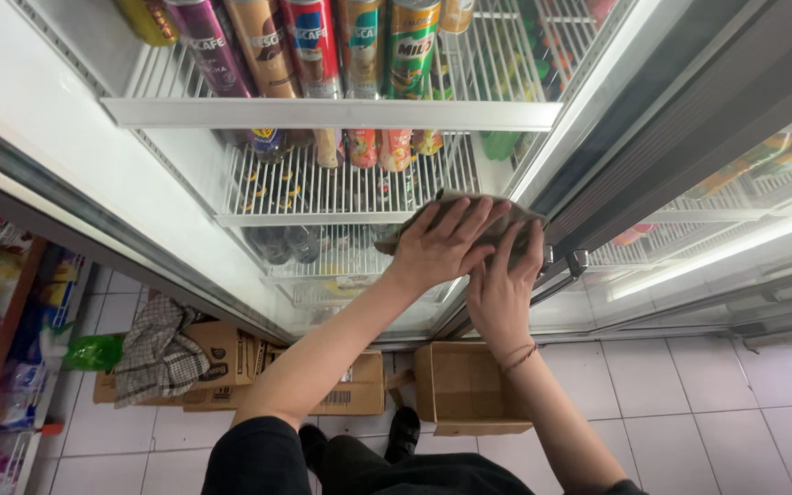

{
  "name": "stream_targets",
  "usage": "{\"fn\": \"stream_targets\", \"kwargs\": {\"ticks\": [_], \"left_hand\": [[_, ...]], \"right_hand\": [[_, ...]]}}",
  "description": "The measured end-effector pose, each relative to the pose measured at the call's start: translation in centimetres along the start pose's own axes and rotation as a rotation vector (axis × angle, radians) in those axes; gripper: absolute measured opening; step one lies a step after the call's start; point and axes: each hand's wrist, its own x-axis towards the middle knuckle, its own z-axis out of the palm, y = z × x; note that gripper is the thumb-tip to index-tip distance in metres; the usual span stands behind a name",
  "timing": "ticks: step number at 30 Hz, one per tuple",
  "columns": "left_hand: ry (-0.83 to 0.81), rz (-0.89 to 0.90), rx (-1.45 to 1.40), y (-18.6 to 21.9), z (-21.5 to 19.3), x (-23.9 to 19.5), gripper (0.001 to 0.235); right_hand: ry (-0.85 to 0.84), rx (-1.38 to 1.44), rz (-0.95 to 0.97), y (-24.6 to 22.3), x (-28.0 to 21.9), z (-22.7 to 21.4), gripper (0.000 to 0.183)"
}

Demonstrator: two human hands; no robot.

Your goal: The person sprays a cleaning solution onto a cloth and wipes the glass door of a commercial refrigerator. They clean the upper and middle sections while standing, then sit on the floor to clean the lower shelves and door area.

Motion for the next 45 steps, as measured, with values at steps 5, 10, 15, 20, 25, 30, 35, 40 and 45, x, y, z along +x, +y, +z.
{"fn": "stream_targets", "kwargs": {"ticks": [5,10,15,20,25,30,35,40,45], "left_hand": [[0.039,-0.02,0.173,-3.5,-2.3,3.7,0.053],[0.177,-0.127,0.182,-8.7,-4.5,8.7,0.062],[0.204,-0.167,0.178,-11.1,-6.8,10.5,0.064],[0.238,-0.235,0.286,-10.6,-7.0,9.6,0.062],[0.139,-0.311,0.206,-9.4,-6.1,4.8,0.054],[0.133,-0.337,0.205,-8.7,-4.3,0.1,0.053],[0.109,-0.348,0.19,-8.2,-3.0,-3.3,0.057],[0.118,-0.348,0.179,-8.0,-2.4,-5.2,0.055],[0.127,-0.347,0.191,-7.9,-1.7,-7.6,0.058]], "right_hand": [[0.047,-0.154,-0.107,1.1,3.4,0.6,0.074],[0.231,-0.328,-0.298,-0.1,10.3,-1.2,0.079],[0.472,-0.513,-0.333,-1.1,14.5,-0.7,0.08],[0.463,-0.361,-0.325,0.6,12.6,2.4,0.086],[0.453,-0.39,-0.377,1.7,9.3,6.2,0.093],[0.358,-0.414,-0.402,2.8,5.6,9.2,0.099],[0.34,-0.395,-0.428,3.7,3.7,11.0,0.096],[0.336,-0.385,-0.459,4.0,2.6,11.8,0.091],[0.323,-0.375,-0.473,4.0,0.9,13.5,0.091]]}}
